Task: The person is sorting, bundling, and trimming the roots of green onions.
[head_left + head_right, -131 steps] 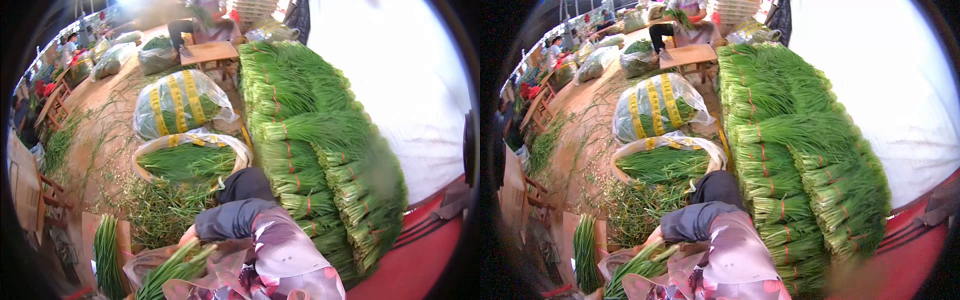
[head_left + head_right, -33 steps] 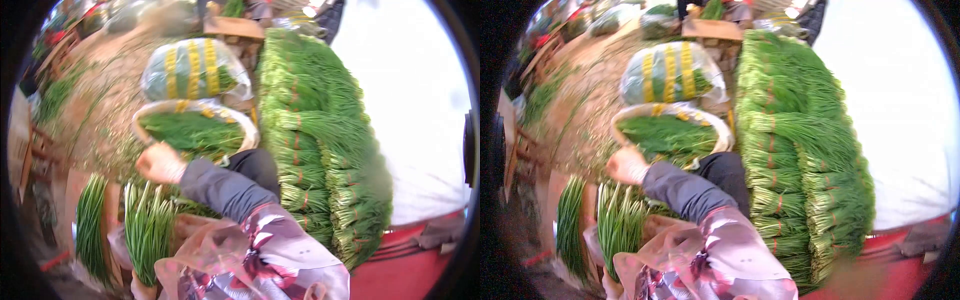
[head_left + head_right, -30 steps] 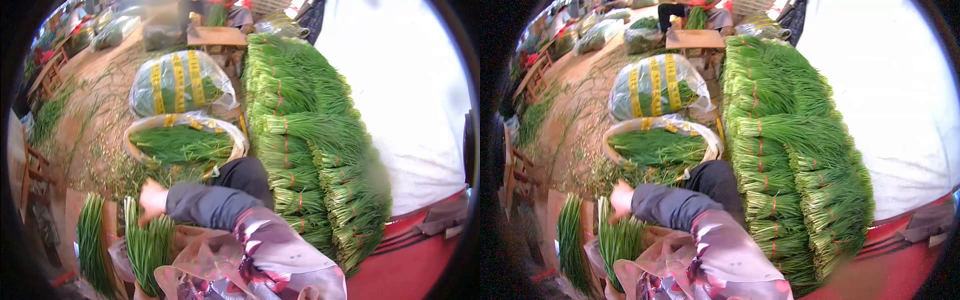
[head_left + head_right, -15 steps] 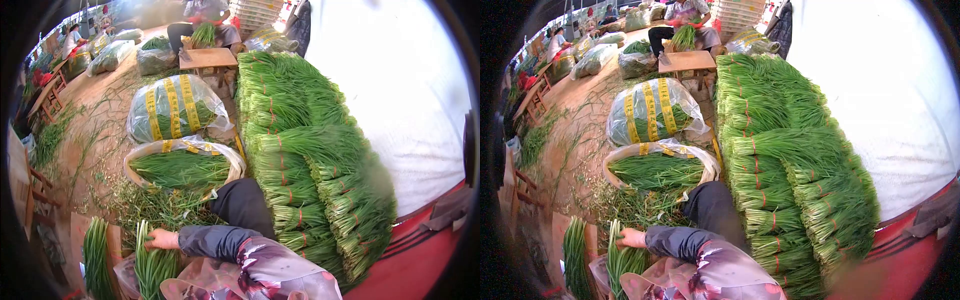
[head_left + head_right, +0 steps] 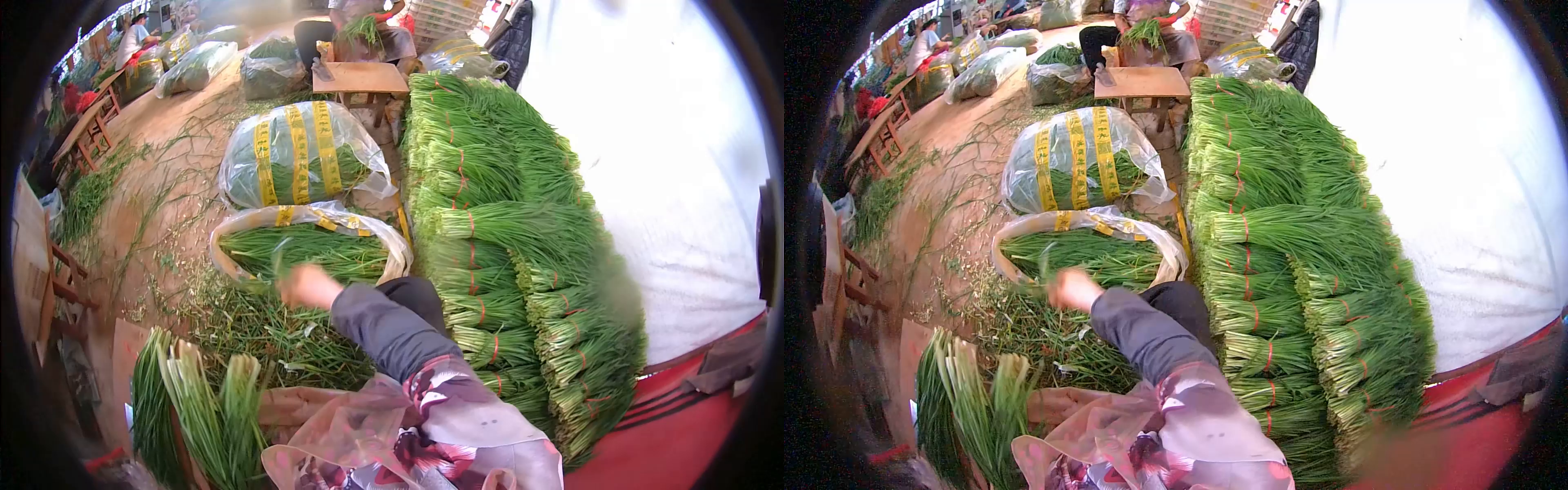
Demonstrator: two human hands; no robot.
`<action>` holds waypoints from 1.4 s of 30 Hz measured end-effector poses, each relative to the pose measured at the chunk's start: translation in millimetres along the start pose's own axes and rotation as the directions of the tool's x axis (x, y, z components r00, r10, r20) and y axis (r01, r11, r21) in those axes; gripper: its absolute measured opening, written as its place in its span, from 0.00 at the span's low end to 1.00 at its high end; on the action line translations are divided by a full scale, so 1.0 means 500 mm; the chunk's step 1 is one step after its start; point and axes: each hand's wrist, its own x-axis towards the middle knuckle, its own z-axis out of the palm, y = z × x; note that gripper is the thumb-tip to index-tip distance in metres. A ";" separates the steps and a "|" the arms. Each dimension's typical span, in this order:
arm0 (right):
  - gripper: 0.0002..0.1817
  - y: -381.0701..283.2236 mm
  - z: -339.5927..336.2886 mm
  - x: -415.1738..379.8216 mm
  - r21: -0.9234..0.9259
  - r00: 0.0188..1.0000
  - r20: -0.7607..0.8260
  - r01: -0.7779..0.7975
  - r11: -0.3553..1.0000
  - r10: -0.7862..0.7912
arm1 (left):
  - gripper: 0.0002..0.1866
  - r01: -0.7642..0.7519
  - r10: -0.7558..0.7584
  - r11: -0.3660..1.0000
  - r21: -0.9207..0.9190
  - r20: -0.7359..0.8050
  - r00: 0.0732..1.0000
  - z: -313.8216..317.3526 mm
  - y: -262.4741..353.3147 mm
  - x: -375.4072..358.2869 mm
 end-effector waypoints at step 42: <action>0.14 -0.369 0.216 0.058 0.655 0.831 0.455 -0.068 0.752 -0.321 | 0.38 0.059 -0.079 0.991 -0.118 -0.172 0.982 0.038 0.004 0.009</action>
